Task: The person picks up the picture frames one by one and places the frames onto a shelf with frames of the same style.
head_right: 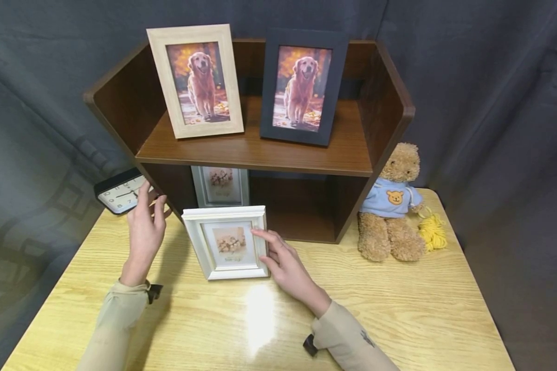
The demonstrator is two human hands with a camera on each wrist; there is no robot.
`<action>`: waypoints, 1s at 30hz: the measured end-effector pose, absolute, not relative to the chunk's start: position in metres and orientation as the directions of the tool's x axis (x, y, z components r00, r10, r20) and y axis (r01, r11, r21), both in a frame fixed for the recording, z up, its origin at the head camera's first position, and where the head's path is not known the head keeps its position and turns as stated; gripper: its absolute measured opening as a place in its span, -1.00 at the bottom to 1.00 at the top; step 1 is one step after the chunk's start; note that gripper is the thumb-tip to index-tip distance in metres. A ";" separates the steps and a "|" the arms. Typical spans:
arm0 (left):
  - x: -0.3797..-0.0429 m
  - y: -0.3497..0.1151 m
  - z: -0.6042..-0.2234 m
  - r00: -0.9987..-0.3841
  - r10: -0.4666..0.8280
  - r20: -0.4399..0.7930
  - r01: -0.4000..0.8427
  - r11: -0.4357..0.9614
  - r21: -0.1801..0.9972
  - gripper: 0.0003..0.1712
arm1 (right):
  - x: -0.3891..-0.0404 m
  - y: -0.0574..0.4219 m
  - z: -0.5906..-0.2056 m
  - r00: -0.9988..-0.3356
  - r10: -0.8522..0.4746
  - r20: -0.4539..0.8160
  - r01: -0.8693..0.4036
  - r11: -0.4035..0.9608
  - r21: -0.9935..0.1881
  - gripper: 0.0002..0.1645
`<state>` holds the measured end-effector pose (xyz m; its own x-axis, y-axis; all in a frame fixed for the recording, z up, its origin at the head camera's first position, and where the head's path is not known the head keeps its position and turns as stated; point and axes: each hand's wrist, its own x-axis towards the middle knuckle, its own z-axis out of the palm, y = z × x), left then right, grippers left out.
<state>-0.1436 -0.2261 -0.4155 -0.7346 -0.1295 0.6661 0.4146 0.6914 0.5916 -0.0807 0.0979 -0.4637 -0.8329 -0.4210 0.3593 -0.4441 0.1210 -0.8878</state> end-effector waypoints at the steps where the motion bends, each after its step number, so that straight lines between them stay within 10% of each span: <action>1: -0.144 -0.226 -0.415 -0.735 -0.130 0.665 0.414 0.691 0.593 -0.53 | -0.080 0.099 -0.462 -0.834 -0.417 0.361 -0.445 0.122 -0.887 -0.15; 30: -0.144 -0.225 -0.418 -0.728 -0.144 0.670 0.408 0.695 0.592 -0.56 | -0.101 0.137 -0.442 -0.865 -0.206 0.457 -0.494 0.195 -0.847 -0.03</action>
<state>-0.1438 -0.2246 -0.4178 -0.7280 -0.1440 0.6703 0.4076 0.6953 0.5920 -0.1007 0.1373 -0.4420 -0.8650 -0.2064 0.4573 -0.4943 0.1948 -0.8472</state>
